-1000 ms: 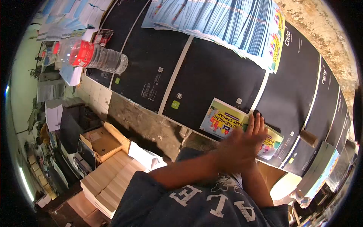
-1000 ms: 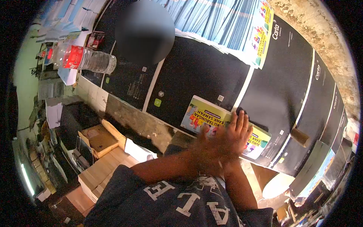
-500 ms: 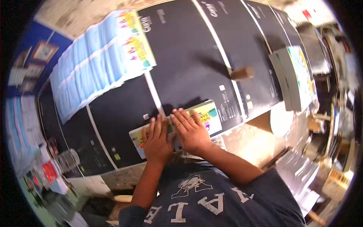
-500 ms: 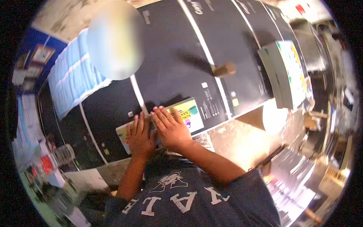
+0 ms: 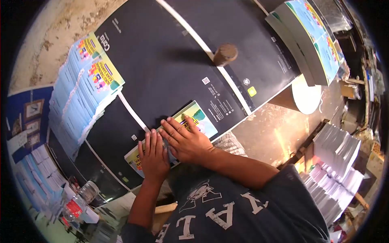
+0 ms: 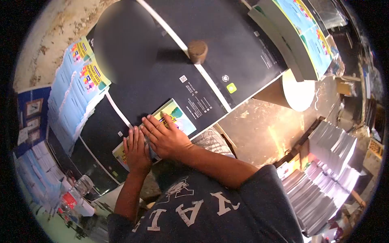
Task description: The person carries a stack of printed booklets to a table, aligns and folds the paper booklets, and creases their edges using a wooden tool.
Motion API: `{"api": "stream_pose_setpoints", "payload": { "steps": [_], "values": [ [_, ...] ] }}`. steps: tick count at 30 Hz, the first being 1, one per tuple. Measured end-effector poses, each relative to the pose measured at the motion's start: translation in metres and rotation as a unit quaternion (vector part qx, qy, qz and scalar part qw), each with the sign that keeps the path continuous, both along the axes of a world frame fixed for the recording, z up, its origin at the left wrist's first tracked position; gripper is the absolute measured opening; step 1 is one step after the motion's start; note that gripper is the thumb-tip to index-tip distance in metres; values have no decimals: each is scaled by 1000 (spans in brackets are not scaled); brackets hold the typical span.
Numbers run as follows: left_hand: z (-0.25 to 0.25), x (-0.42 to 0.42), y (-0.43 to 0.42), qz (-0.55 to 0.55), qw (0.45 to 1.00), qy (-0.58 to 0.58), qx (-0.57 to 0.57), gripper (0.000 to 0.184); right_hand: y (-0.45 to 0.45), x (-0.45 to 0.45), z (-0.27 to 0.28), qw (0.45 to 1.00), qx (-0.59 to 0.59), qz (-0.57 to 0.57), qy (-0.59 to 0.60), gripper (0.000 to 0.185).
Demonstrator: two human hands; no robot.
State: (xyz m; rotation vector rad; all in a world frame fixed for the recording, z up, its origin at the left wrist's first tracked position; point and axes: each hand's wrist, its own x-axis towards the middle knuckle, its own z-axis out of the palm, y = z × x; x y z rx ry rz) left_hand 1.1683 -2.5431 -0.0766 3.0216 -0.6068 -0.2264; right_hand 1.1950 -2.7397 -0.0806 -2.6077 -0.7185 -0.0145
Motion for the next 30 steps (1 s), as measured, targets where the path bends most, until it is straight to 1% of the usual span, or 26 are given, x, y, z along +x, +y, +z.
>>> {"api": "stream_pose_setpoints", "payload": {
  "steps": [1,2,4,5,6,8,9,10,12,13,14,16,17,19,20,21,22,24,26,27,28,30],
  "values": [
    [5,5,0,-18,999,28,-20,55,-1,-1,1,1000,9,-2,1,59],
    [10,10,1,-28,999,23,-13,55,-2,-3,0,1000,16,-11,-4,59],
    [28,32,13,-124,987,98,-35,56,-1,-6,-4,999,22,-17,-23,59],
    [42,42,15,-159,979,127,-13,58,-1,-7,-5,999,38,-12,-8,61],
    [51,52,16,-162,979,122,-5,58,-2,-8,-4,999,45,-16,-14,61],
    [66,71,16,-280,951,127,38,60,-4,-8,-4,999,36,-5,-2,63],
    [62,73,18,-308,942,101,80,61,-5,-9,-5,999,40,-9,7,66],
    [61,80,15,-305,944,92,83,61,-7,-7,-3,999,41,-6,-4,66],
    [63,86,13,-329,930,129,101,62,-7,-9,4,999,30,-4,20,68],
    [63,86,13,-325,934,120,90,64,-7,-6,5,998,55,-10,18,77],
    [63,85,13,-322,936,110,92,67,-11,-4,6,991,121,-1,61,80],
    [64,82,13,-323,940,79,69,70,-27,6,8,947,315,-47,34,82],
    [64,83,14,-313,942,101,68,72,-40,22,18,930,335,-127,-80,80],
    [61,85,17,-285,946,144,57,76,-74,77,52,851,351,-259,-292,74],
    [60,85,19,-276,949,149,42,77,-85,106,54,815,311,-368,-321,61],
    [58,83,21,-274,948,159,33,76,-99,127,47,836,368,-380,-142,53],
    [58,87,21,-275,948,160,24,76,-113,145,43,830,410,-378,33,44],
    [60,88,21,-272,949,159,15,76,-131,159,20,820,484,-298,73,31],
    [53,87,27,-267,949,165,1,76,-140,152,25,730,619,-236,167,19],
    [48,88,31,-282,947,150,-16,75,-140,150,24,720,626,-257,153,18],
    [44,91,35,-300,944,132,-33,75,-134,143,36,709,634,-278,135,17],
    [37,92,39,-304,943,121,-61,75,-116,113,61,662,658,-265,242,19]
  ]
}}
